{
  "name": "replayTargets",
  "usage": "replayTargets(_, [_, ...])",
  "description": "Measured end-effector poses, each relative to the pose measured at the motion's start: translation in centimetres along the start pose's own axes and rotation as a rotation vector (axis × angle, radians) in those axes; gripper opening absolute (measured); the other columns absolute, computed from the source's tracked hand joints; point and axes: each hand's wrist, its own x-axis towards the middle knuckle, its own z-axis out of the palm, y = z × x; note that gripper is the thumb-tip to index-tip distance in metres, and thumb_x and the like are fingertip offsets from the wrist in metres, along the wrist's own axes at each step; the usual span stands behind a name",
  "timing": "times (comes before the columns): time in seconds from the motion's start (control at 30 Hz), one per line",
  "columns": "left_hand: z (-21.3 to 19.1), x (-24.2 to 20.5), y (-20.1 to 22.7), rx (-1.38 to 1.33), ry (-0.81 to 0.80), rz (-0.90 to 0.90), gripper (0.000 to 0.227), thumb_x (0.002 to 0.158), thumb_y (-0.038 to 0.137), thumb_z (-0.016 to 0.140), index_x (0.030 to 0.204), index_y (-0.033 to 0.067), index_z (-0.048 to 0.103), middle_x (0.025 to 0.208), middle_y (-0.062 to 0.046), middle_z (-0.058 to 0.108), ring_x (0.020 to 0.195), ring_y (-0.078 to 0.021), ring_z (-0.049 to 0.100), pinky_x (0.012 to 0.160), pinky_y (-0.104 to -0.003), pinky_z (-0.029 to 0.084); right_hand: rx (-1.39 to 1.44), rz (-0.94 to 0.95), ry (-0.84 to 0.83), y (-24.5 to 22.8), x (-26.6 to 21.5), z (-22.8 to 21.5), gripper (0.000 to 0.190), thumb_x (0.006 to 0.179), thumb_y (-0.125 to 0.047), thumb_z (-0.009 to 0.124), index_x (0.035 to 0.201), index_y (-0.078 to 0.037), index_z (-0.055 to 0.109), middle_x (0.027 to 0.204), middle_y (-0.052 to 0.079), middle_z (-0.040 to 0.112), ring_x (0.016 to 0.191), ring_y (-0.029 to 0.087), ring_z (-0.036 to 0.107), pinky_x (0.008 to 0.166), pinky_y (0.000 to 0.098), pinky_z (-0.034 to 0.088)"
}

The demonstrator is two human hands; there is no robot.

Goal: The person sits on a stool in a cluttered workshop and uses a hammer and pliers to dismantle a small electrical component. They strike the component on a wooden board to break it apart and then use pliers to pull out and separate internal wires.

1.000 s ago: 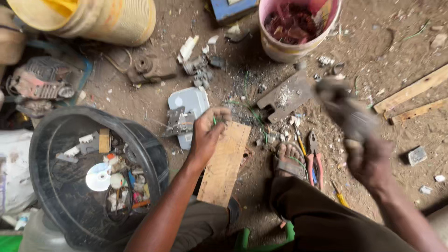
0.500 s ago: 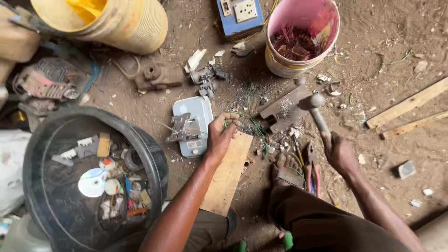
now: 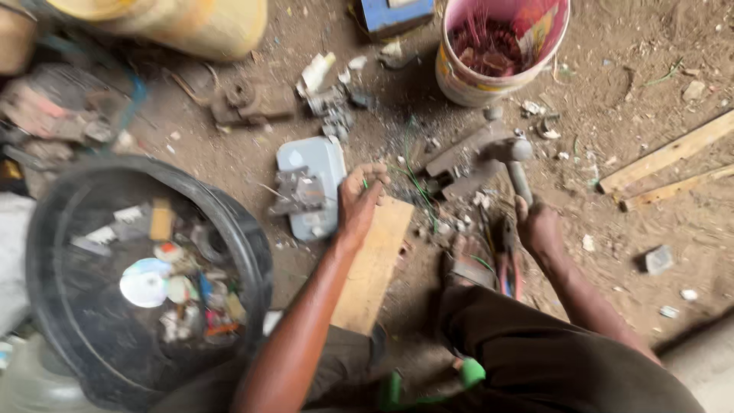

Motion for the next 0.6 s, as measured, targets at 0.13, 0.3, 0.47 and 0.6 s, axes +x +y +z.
replayTargets(0.13, [0.0, -1.0, -0.4, -0.027, 0.0, -0.014, 0.02, 0.097, 0.008, 0.064, 0.116, 0.0024, 0.067, 0.096, -0.005, 0.069, 0.079, -0.0079, 0.061, 0.062, -0.024, 0.05, -0.162, -0.348, 0.244, 0.6, 1.3, 0.4, 0.037, 0.11, -0.031, 0.053, 0.111, 0.006, 0.058, 0.058, 0.015, 0.06, 0.04, 0.026, 0.05, 0.035, 0.0404, 0.039])
replayTargets(0.3, [0.2, -0.6, -0.4, 0.026, -0.01, -0.057, 0.02, 0.096, 0.008, 0.062, 0.114, 0.0032, 0.067, 0.098, -0.006, 0.07, 0.077, -0.0094, 0.06, 0.06, -0.024, 0.051, 0.439, -0.044, 0.105, -1.7, -3.4, -5.1, 0.045, 0.112, -0.03, 0.042, 0.076, -0.007, 0.057, 0.06, 0.005, 0.056, 0.045, 0.013, 0.047, 0.035, 0.0337, 0.036])
replayTargets(0.47, [-0.5, -0.5, -0.2, -0.007, 0.011, -0.057, 0.021, 0.095, 0.003, 0.058, 0.114, 0.0025, 0.067, 0.099, -0.006, 0.07, 0.077, -0.0085, 0.062, 0.062, -0.023, 0.051, 0.593, -0.355, 0.343, 1.0, -4.8, -11.7, 0.035, 0.108, -0.027, 0.042, 0.083, -0.006, 0.054, 0.066, 0.008, 0.056, 0.051, 0.016, 0.05, 0.04, 0.0337, 0.039])
replayTargets(0.6, [-0.8, -0.7, -1.3, 0.063, 0.039, -0.102, 0.026, 0.093, 0.002, 0.056, 0.115, 0.0036, 0.068, 0.099, -0.004, 0.072, 0.076, -0.0071, 0.062, 0.062, -0.023, 0.051, 0.341, -0.372, 0.373, 3.7, -1.5, -6.0, 0.021, 0.105, -0.018, 0.046, 0.096, -0.003, 0.058, 0.074, 0.018, 0.061, 0.061, 0.029, 0.057, 0.05, 0.041, 0.044])
